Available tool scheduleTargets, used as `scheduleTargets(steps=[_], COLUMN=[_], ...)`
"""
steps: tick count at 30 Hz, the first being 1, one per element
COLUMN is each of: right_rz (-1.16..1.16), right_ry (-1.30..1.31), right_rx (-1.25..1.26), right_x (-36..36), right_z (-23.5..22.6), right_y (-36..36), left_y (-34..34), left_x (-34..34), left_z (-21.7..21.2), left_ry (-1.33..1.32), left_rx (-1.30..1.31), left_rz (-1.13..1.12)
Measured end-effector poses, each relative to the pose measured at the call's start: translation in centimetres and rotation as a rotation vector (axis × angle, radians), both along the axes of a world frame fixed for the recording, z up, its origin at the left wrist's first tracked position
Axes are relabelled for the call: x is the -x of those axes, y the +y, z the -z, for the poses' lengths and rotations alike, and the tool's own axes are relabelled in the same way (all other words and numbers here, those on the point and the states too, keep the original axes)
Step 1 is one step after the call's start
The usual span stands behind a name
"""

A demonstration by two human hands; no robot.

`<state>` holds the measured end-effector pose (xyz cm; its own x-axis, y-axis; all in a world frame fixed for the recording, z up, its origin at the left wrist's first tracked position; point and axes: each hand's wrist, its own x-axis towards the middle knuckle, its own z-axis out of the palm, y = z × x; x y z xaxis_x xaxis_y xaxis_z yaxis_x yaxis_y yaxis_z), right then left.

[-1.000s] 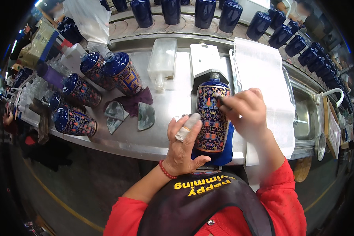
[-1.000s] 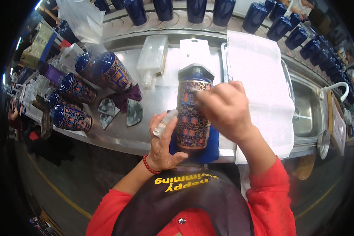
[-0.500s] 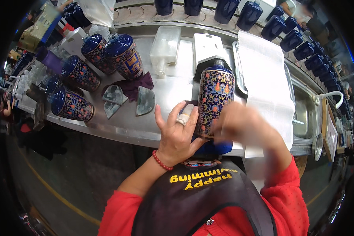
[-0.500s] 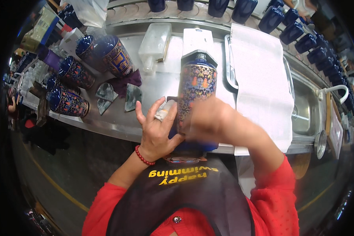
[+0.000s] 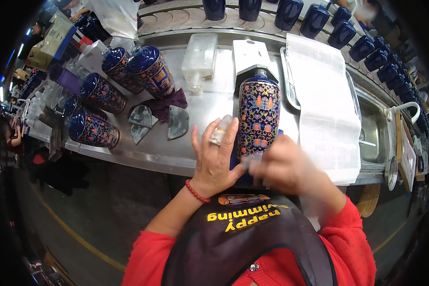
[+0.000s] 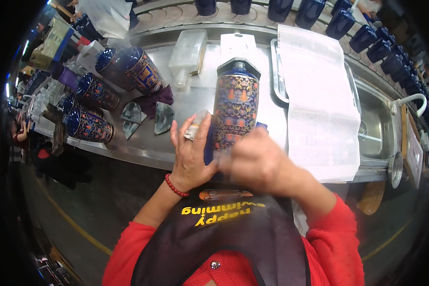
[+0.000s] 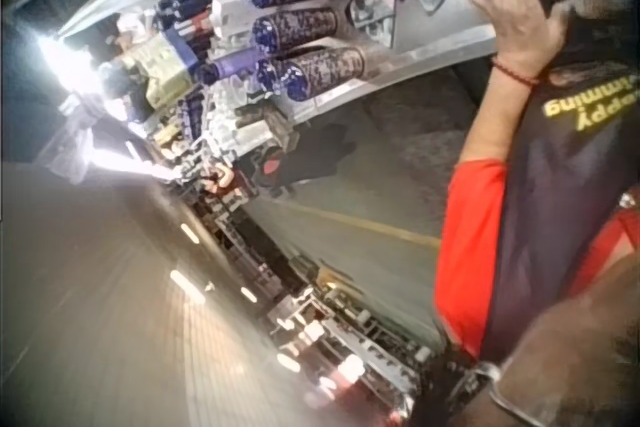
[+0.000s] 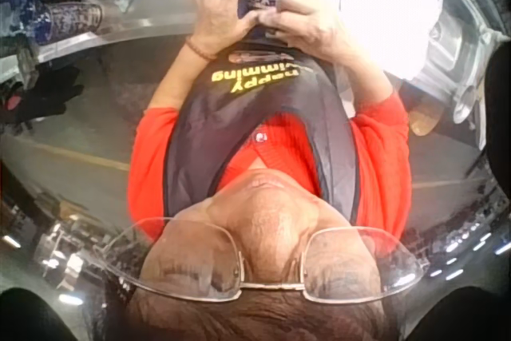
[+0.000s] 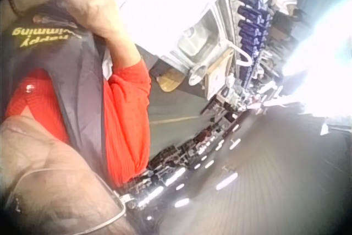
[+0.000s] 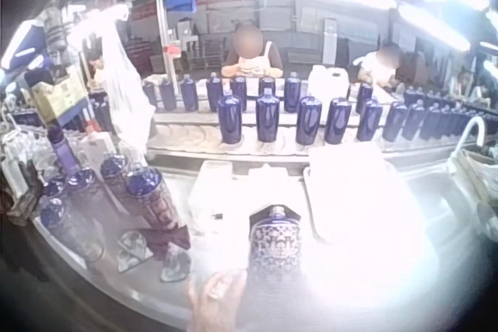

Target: The person uses a small scraper to remove residue from the surface of a decorated ceramic jar, then wipes the jar with a cloth. The person rotates the jar to access different sides and continues scraping and wiping until the surface appears clean.

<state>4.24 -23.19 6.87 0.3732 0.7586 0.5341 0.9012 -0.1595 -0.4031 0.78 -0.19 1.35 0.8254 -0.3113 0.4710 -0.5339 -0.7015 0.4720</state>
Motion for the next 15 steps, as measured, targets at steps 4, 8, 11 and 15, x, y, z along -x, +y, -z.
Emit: scheduleTargets(steps=[4, 8, 11, 15], right_rz=[0.356, 0.554, 0.602, 0.544], right_ry=[0.473, 0.859, 0.753, 0.620], right_rx=[-0.108, -0.513, -0.441, -0.479], right_x=[1.6, 1.8, 1.9, 0.7], right_z=[2.6, 4.5, 5.2, 4.7], right_y=[-2.8, -4.1, -4.6, -4.2], left_y=[-0.5, -1.0, -1.3, -1.8], left_x=[-0.5, -0.6, -0.5, -0.1], left_z=[-0.6, -1.3, -1.9, -2.5], left_ry=[0.005, -0.038, -0.051, -0.060], left_rx=[-0.043, -0.112, -0.164, -0.253], left_rz=[0.062, 0.059, 0.051, 0.026])
